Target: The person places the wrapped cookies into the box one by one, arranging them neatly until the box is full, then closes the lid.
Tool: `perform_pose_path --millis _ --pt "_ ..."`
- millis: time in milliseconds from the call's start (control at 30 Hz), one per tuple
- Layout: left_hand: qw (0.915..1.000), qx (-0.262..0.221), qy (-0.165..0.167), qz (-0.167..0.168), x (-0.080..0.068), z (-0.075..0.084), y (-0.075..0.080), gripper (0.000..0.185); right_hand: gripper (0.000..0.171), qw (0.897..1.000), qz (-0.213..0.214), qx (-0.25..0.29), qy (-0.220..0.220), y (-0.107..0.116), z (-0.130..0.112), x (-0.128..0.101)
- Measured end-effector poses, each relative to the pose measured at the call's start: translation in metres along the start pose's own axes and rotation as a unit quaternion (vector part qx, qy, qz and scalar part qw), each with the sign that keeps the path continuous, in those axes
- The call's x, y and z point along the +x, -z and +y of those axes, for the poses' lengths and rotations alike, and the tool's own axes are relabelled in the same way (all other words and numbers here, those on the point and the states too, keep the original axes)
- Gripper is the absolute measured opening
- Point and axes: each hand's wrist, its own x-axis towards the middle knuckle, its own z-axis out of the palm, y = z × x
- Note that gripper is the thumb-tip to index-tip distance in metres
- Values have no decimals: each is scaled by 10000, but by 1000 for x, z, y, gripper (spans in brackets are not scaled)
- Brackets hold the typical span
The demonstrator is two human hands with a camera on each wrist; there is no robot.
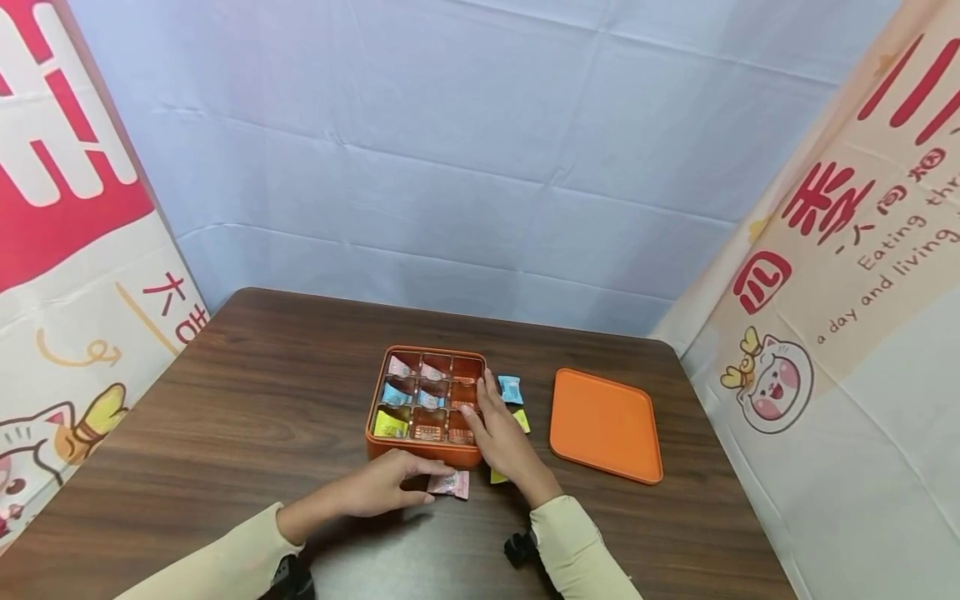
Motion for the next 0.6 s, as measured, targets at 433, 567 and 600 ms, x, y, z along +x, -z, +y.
perform_pose_path --millis 433,567,600 --pt "9999 51 -65 -137 -4 2 -3 35 71 10000 42 2 23 -2 2 1" --pt "9999 59 -67 -133 -8 3 -6 34 71 10000 46 30 37 -2 1 1" --pt "9999 67 -61 -136 -9 4 -6 34 71 10000 49 27 34 -2 1 1"
